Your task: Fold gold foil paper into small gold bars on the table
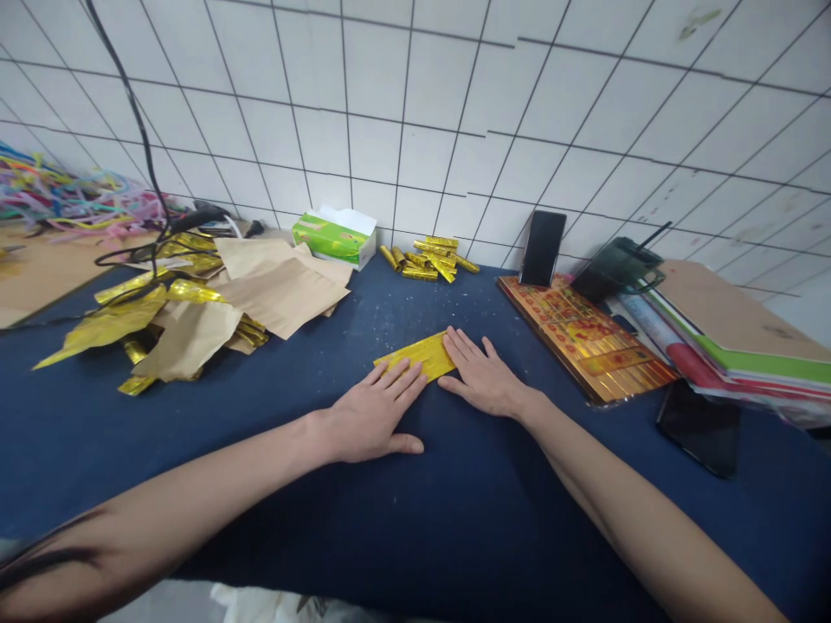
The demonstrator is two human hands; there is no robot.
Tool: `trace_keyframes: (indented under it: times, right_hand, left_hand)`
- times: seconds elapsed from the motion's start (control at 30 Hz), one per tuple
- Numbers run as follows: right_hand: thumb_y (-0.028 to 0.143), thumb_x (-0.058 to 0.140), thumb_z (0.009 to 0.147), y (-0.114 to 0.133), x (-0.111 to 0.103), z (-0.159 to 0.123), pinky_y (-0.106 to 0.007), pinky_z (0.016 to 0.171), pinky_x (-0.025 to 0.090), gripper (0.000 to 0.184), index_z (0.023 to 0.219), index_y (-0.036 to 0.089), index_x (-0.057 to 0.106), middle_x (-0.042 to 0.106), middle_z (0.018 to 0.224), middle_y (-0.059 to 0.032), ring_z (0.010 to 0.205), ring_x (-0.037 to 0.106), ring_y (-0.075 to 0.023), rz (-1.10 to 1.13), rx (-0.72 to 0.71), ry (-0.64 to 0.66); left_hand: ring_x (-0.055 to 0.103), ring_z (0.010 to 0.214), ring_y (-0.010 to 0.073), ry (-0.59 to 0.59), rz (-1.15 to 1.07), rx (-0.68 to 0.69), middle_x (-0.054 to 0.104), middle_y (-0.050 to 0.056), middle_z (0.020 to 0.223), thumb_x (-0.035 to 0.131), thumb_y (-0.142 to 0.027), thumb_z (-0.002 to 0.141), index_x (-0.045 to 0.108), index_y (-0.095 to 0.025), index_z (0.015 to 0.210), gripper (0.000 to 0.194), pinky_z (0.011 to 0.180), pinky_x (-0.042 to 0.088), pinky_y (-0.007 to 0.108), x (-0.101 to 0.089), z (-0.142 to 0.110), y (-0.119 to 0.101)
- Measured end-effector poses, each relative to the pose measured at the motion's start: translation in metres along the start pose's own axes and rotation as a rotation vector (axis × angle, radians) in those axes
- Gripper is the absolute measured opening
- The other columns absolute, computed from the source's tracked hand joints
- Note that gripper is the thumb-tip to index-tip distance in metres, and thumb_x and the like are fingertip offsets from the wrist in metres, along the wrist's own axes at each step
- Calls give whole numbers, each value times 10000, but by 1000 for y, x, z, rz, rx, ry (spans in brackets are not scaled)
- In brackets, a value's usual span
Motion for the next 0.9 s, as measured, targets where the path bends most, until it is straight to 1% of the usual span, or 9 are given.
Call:
trace_keyframes:
  times: [0.1, 0.2, 0.3, 0.47, 0.6, 0.67, 0.73, 0.83, 0.9]
  right_hand:
    - [609, 238, 833, 0, 0, 0, -576, 1029, 113, 746, 1406, 162, 68, 109, 1460, -125, 1331, 93, -274, 7, 1, 1]
    - [609, 223, 835, 1, 0, 0, -575, 1031, 105, 744, 1405, 160, 60, 92, 1462, -115, 1334, 80, -266, 12, 8, 15]
    - [603, 211, 840, 1, -1, 0, -570, 1033, 108, 732, 1406, 163, 61, 94, 1463, -109, 1334, 82, -266, 14, 17, 21]
    - [615, 189, 835, -1, 0, 1, -568, 1031, 121, 751, 1404, 145, 51, 91, 1462, -120, 1332, 88, -273, -25, 11, 42]
    - [625, 176, 831, 1, -4, 1, -570, 1027, 129, 767, 1403, 126, 69, 101, 1459, -140, 1330, 95, -283, -71, 8, 36]
    - [639, 185, 822, 12, -10, -1, -581, 1024, 105, 794, 1401, 102, 96, 105, 1454, -164, 1330, 80, -298, -108, 0, -18]
    - [654, 198, 810, 32, -13, -5, -576, 1030, 78, 824, 1396, 80, 122, 102, 1451, -178, 1332, 59, -302, -130, -58, -64]
    - [657, 215, 806, 63, -5, -15, -502, 1058, 115, 834, 1391, 65, 149, 159, 1444, -175, 1336, 59, -271, -89, -202, -20]
    - [658, 227, 804, 71, 1, -20, -470, 1066, 131, 846, 1390, 53, 143, 172, 1441, -181, 1335, 76, -266, -62, -208, -2]
  left_hand:
    - [164, 1325, 256, -18, -29, -20, 194, 148, 1439, 361, -584, 821, 257, -167, 1360, 690, 1047, 180, 412, -6, 0, 6]
    - [247, 1302, 225, -33, -74, -40, 272, 125, 1417, 365, -513, 856, 309, -189, 1338, 583, 1043, 212, 377, -12, 1, 12]
    - [221, 1312, 216, 6, -96, 0, 295, 109, 1409, 382, -540, 838, 287, -179, 1350, 634, 1057, 189, 362, -12, 1, 13]
    - [106, 1336, 233, 72, -67, 20, 178, 136, 1442, 367, -628, 791, 183, -116, 1382, 803, 1074, 124, 371, -7, -4, 10]
    - [48, 1339, 244, 117, -48, 20, 122, 130, 1453, 328, -666, 778, 153, -116, 1389, 841, 1079, 85, 385, -5, -4, 8]
    - [42, 1339, 247, 119, -47, 20, 116, 127, 1455, 327, -676, 770, 144, -123, 1392, 852, 1078, 84, 389, -5, -4, 8]
    - [40, 1339, 250, 119, -43, 22, 101, 134, 1455, 327, -683, 764, 133, -115, 1393, 869, 1076, 87, 389, -5, -3, 8]
    - [48, 1339, 253, 115, -32, 23, 83, 153, 1453, 312, -695, 758, 118, -91, 1392, 897, 1075, 91, 383, -4, -3, 8]
    - [54, 1339, 255, 103, -28, 23, 85, 156, 1452, 302, -702, 754, 105, -87, 1393, 909, 1074, 92, 381, -4, -3, 8]
Point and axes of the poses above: each hand's wrist, its own z-axis towards the middle knuckle, its own x-axis out of the palm, y = z × x, the point moved 6 cm from there along z, towards the middle knuckle
